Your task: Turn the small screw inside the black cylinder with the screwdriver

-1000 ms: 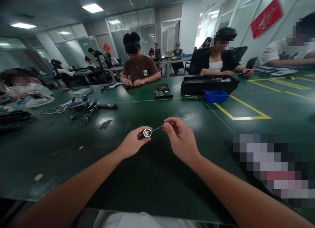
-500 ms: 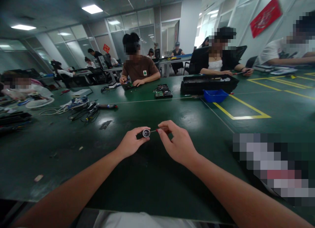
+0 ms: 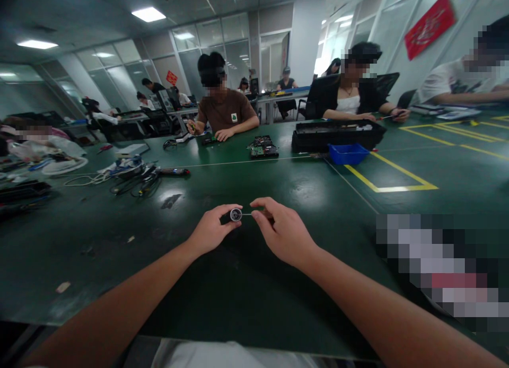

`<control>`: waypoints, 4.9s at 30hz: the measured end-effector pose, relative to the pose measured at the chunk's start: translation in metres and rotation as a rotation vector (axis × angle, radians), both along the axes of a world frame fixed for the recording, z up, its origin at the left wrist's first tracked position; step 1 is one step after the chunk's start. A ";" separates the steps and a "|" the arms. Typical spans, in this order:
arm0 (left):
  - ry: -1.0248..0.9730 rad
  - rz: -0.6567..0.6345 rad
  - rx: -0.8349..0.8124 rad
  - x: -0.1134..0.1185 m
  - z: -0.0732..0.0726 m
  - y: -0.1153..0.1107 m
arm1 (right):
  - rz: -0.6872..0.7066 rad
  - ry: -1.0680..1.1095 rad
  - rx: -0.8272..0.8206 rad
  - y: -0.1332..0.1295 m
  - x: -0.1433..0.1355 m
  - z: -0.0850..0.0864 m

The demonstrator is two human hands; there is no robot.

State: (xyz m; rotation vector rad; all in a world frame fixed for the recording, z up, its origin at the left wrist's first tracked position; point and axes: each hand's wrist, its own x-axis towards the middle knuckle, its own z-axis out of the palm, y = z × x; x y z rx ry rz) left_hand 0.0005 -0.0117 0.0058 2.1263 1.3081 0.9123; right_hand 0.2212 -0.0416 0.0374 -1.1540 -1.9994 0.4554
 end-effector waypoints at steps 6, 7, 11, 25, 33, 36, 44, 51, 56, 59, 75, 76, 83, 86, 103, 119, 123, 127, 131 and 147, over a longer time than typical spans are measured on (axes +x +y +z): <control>0.004 -0.005 0.008 -0.001 -0.002 0.000 | -0.004 0.007 -0.059 0.000 0.000 0.002; 0.007 -0.009 0.007 -0.001 -0.002 0.000 | -0.011 0.006 -0.067 0.000 0.000 0.002; 0.003 -0.009 0.004 -0.002 -0.002 0.001 | -0.008 0.044 -0.062 -0.001 0.000 0.001; 0.089 -0.096 0.046 0.002 0.004 -0.002 | -0.064 0.812 -0.452 0.028 -0.001 -0.022; 0.071 -0.035 0.028 0.002 0.004 -0.003 | -0.072 0.582 -0.192 0.017 0.001 -0.016; 0.068 -0.021 0.029 0.002 0.004 -0.003 | -0.079 0.508 -0.160 0.015 0.001 -0.014; 0.075 -0.041 0.061 0.001 0.005 -0.003 | 0.010 0.314 -0.144 0.006 0.000 -0.012; 0.106 -0.003 0.022 0.002 0.006 -0.003 | -0.087 0.360 -0.083 0.011 0.003 -0.016; 0.095 -0.007 0.026 0.002 0.005 -0.002 | -0.094 0.395 0.007 0.007 0.004 -0.014; 0.103 -0.012 0.024 0.002 0.004 -0.002 | -0.023 0.324 0.036 0.003 0.004 -0.011; 0.114 -0.042 0.009 0.002 0.002 -0.002 | -0.067 0.196 0.146 0.003 0.004 -0.008; 0.113 -0.043 0.010 0.002 0.002 -0.002 | -0.055 0.187 0.146 0.002 0.003 -0.007; 0.113 -0.042 0.013 0.003 0.002 -0.002 | -0.106 0.129 0.150 0.002 0.003 -0.008; 0.118 -0.040 0.006 0.003 0.002 -0.002 | -0.122 0.121 0.159 0.002 0.003 -0.007; 0.055 0.016 -0.028 0.001 0.005 -0.003 | -0.197 0.135 0.172 0.004 0.004 -0.005; -0.245 -0.055 -0.247 -0.002 0.017 -0.005 | -0.181 0.142 0.164 0.004 0.003 -0.007; 0.236 -0.159 -0.056 0.001 0.021 -0.011 | -0.179 0.136 0.159 0.004 0.003 -0.007; 0.502 -0.233 -0.017 0.003 0.011 -0.011 | -0.172 0.131 0.160 0.004 0.003 -0.006; 0.561 -0.258 0.002 0.002 0.006 -0.010 | -0.163 0.123 0.145 0.004 0.003 -0.006; -0.265 0.091 -0.305 -0.040 0.034 0.011 | -0.143 0.133 0.126 0.004 0.004 -0.007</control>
